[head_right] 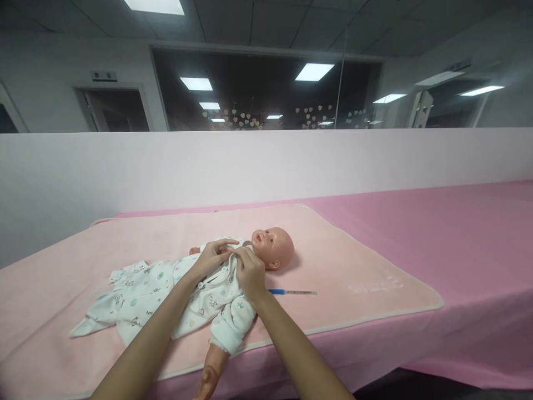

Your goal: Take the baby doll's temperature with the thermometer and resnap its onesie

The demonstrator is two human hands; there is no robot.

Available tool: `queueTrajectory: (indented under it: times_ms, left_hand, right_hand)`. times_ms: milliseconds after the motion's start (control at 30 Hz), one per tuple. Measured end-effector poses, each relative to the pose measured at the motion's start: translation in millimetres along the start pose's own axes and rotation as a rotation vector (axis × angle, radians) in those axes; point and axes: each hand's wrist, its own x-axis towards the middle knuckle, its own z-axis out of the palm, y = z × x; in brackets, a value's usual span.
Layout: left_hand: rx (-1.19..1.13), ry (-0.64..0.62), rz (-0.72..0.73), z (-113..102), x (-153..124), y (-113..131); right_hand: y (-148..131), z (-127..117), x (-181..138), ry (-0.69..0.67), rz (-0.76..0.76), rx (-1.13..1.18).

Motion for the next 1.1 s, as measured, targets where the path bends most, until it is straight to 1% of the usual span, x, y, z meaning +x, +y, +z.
queueTrajectory:
  times_ms: [67,100,267,400,500,567,700,867,967,1100]
  left_hand:
    - [0.003,-0.010,-0.010,-0.9,0.0,0.1]
    - [-0.001,-0.010,-0.018,-1.1,0.1,0.3]
    - [-0.023,0.003,-0.037,-0.2,0.1,2.2]
    - [-0.003,-0.031,-0.012,-1.3,-1.1,3.3]
    - [0.053,-0.072,0.024,-3.4,-2.0,2.9]
    - [0.116,-0.073,0.032,-4.3,-1.7,1.5]
    - [0.131,-0.008,0.016,-3.7,0.1,-3.9]
    - [0.119,0.112,0.050,-2.2,0.4,-8.0]
    - [0.118,0.132,0.049,-1.8,0.0,-7.0]
    - [0.102,0.120,0.054,-1.6,-0.1,-4.8]
  right_hand:
    - [-1.9,0.4,0.8,-0.078,0.023,-0.001]
    - [-2.6,0.4,1.2,-0.090,0.037,-0.003]
    - [-3.0,0.0,1.7,-0.065,0.083,-0.003]
    - [-1.1,0.4,0.3,-0.062,0.130,0.005]
    - [0.0,0.9,-1.1,-0.042,0.166,0.024]
    - [0.3,1.0,-1.8,-0.041,0.188,0.029]
    - [-0.7,0.9,-2.0,-0.065,0.220,0.023]
    - [-3.5,0.0,-0.9,-0.073,0.291,0.087]
    - [-4.5,0.0,-0.4,-0.063,0.326,0.128]
    - [-4.5,1.2,-1.0,-0.045,0.344,0.168]
